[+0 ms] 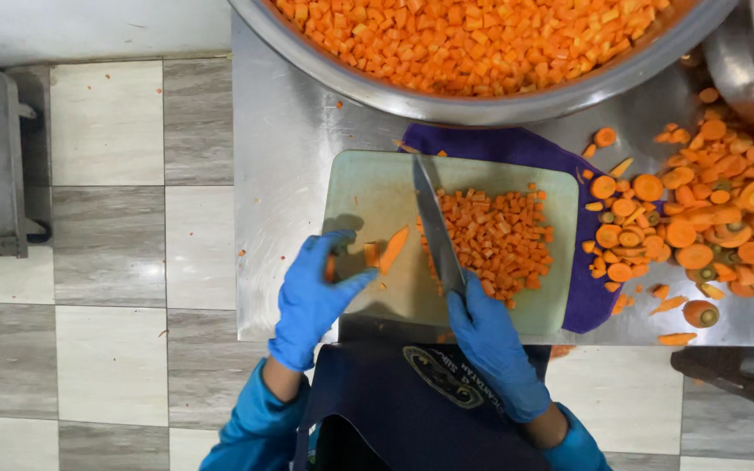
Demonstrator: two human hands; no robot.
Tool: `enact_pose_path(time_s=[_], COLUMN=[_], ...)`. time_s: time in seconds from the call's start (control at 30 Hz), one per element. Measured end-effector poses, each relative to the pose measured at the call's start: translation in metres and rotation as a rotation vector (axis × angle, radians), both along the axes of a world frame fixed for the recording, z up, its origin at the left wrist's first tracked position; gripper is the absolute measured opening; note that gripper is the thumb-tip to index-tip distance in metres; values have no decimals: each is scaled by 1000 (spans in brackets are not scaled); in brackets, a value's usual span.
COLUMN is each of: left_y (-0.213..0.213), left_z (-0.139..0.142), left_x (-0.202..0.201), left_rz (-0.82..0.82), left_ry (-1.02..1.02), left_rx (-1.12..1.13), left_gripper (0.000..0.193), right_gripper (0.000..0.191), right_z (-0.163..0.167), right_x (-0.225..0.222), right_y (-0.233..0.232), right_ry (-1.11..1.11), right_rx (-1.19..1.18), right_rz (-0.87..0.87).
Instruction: The person dices carrots at a stainless steel prep table. They take whole carrots, cut them into sticks and small dice on a green cutting board with a knife, and the diced pieces accumulate on the board while trimmings pile beside it, with bowls of diced carrots and whole carrots nearby.
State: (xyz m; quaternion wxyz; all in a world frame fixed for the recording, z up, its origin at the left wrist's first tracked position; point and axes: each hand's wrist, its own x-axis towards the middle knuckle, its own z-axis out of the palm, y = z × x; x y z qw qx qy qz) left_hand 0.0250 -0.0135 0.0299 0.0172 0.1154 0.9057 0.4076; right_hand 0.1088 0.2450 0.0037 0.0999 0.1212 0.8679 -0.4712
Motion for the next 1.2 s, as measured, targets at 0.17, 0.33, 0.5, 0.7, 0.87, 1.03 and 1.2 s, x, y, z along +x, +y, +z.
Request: enact_pose_path(time_s=[0.17,0.33,0.5,0.7,0.87,1.03,1.2], left_y=[40,35,38,201,242,110,1], left_z=[-25,-41,0,81,104,76,29], left_x=[-12,-18,-51,-78,-95,-93,-51], left_rz=[-96,-153,-231,-678,-820,-594,14], left_ry=[89,242,-174,-203,300,-91,-529], left_rx=[-189,-243,-235,401,462,544,988], left_gripper=[57,43,34,55,75,65,57], right_gripper=[41,36,25,18,17,21,35], right_z=[-7,1,11,4,-15,-32,-31], right_x=[15,32,62,123,163,145,90], right_y=[26,56,96,148,160,153,115], right_ry=[22,-68,-61,114,210,90,-215], right_rx=[-51,-180,-224,-242,-345,-306,-98], right_rz=[-212,-396,-544,-811,-924,-826,-340])
